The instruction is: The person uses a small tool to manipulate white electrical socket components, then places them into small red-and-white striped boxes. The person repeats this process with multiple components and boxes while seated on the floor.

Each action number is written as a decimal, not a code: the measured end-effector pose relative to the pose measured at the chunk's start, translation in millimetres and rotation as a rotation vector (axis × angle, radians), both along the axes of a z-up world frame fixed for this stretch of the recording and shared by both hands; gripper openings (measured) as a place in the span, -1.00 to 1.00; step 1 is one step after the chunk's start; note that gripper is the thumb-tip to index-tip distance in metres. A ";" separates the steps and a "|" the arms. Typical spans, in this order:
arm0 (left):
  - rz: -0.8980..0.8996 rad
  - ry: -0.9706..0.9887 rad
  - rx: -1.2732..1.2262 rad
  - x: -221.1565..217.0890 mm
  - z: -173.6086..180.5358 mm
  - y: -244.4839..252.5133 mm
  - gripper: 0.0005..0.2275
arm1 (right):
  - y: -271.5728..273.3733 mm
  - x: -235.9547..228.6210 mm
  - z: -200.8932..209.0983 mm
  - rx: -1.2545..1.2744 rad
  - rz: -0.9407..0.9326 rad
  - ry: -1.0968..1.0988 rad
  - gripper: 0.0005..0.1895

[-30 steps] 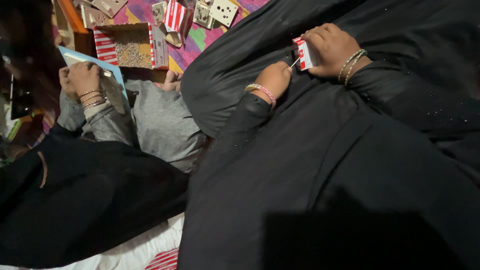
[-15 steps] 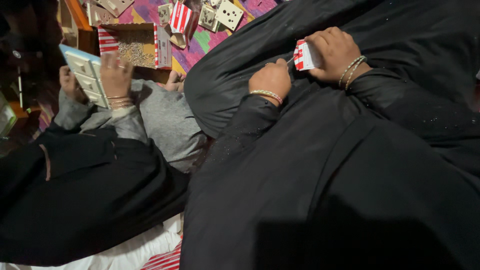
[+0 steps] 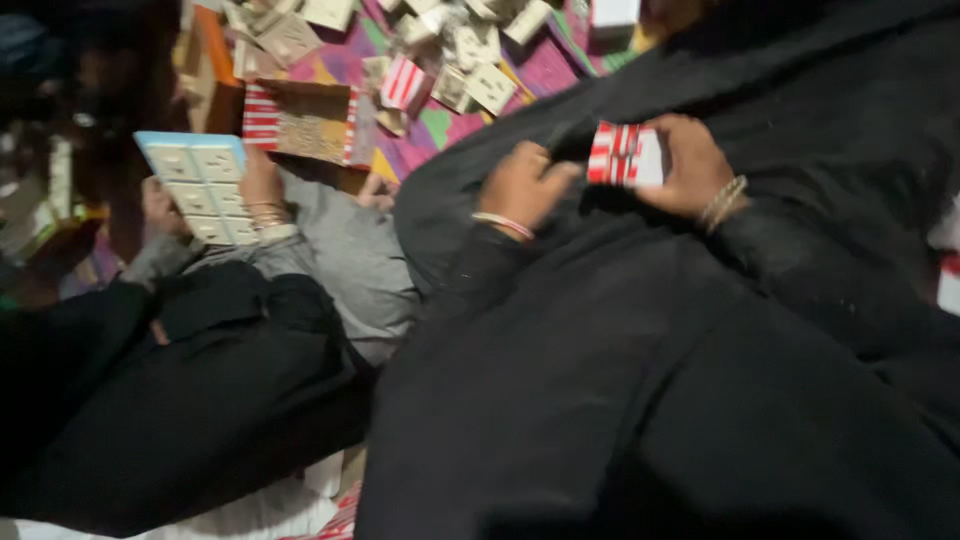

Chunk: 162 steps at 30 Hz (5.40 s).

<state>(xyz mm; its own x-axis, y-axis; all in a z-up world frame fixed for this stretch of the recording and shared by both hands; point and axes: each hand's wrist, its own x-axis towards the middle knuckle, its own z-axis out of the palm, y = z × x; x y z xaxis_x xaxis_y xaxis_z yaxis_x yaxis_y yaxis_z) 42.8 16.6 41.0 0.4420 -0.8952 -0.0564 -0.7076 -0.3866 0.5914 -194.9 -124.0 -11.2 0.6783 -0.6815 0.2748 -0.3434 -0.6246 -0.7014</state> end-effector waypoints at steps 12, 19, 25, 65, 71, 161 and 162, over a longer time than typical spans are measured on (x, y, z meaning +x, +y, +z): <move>-0.070 0.459 -0.308 -38.9 -63.6 -49.5 -0.50 | -1.0 1.3 -15.2 0.031 0.129 -0.037 -0.14; -0.097 1.061 -0.331 -18.3 -86.2 -47.0 -0.60 | 4.0 1.3 -18.5 0.195 0.109 -0.022 -0.11; 0.052 0.961 -0.357 0.8 -128.6 -63.7 -0.71 | -9.5 1.4 -43.4 0.507 0.093 -0.117 -0.10; -0.371 0.083 -0.261 -58.4 -53.9 -31.5 -0.82 | -19.9 -0.6 -87.4 0.448 0.118 -0.040 -0.09; -0.299 -0.088 -0.381 -74.6 -21.9 -23.9 -0.90 | -24.6 0.4 -88.1 0.473 0.087 -0.070 -0.08; -0.012 0.212 0.018 -29.4 -122.4 -38.7 -0.67 | -1.4 11.3 -27.2 0.346 0.088 0.295 -0.18; -0.005 0.260 0.001 -26.8 -130.9 -42.1 -0.68 | -2.0 12.2 -25.1 0.346 0.080 0.317 -0.17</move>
<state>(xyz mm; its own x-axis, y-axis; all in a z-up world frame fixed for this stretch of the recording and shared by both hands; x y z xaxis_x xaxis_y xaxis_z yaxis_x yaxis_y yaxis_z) 16.0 -25.5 -89.8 0.4081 -0.8972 -0.1689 -0.5336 -0.3845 0.7533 -182.7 -126.0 -36.3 0.7461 -0.6387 -0.1881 -0.5343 -0.4058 -0.7415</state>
